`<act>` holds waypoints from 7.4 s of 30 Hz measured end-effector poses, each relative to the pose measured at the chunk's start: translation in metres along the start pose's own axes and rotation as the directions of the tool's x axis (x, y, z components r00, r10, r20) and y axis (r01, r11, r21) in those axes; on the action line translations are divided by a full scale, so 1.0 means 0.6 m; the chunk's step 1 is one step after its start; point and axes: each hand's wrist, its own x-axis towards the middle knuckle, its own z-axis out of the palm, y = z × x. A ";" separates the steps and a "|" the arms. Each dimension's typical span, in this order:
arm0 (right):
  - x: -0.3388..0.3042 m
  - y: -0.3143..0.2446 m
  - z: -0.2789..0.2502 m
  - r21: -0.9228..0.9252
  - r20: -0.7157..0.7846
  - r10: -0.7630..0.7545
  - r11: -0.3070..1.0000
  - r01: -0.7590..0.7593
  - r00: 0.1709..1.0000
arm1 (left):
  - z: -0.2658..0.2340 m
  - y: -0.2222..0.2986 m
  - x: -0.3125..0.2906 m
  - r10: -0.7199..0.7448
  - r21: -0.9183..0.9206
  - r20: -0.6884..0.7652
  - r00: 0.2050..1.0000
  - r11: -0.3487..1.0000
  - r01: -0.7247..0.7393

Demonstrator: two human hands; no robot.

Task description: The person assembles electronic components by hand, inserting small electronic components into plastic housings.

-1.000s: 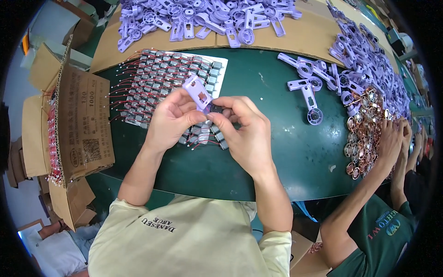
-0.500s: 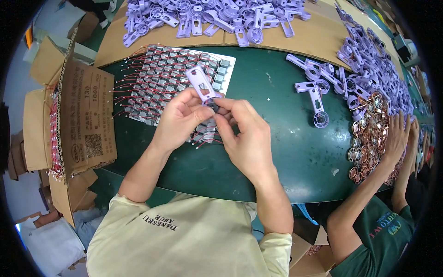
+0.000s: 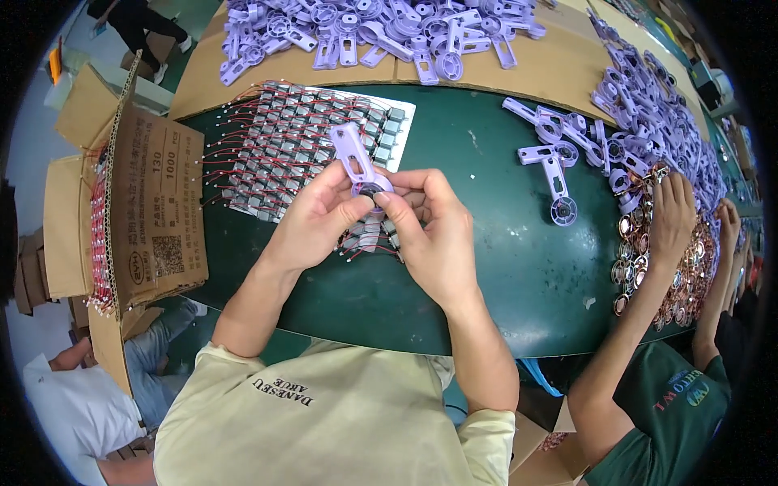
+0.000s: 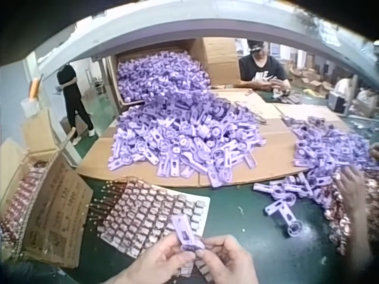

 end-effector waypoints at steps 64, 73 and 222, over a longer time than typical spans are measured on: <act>-0.003 0.003 -0.002 0.194 0.083 0.116 0.972 -0.130 0.990 | 0.033 -0.009 0.000 0.131 0.131 -0.171 0.977 0.985 -0.109; 0.023 -0.009 -0.058 0.103 0.047 0.050 0.993 -0.054 0.998 | 0.025 0.007 0.019 0.080 0.184 -0.095 0.992 0.981 -0.061; -0.007 -0.010 0.004 -0.180 0.013 -0.071 0.981 0.072 0.997 | 0.013 -0.004 -0.009 -0.061 -0.051 -0.176 0.982 0.997 0.053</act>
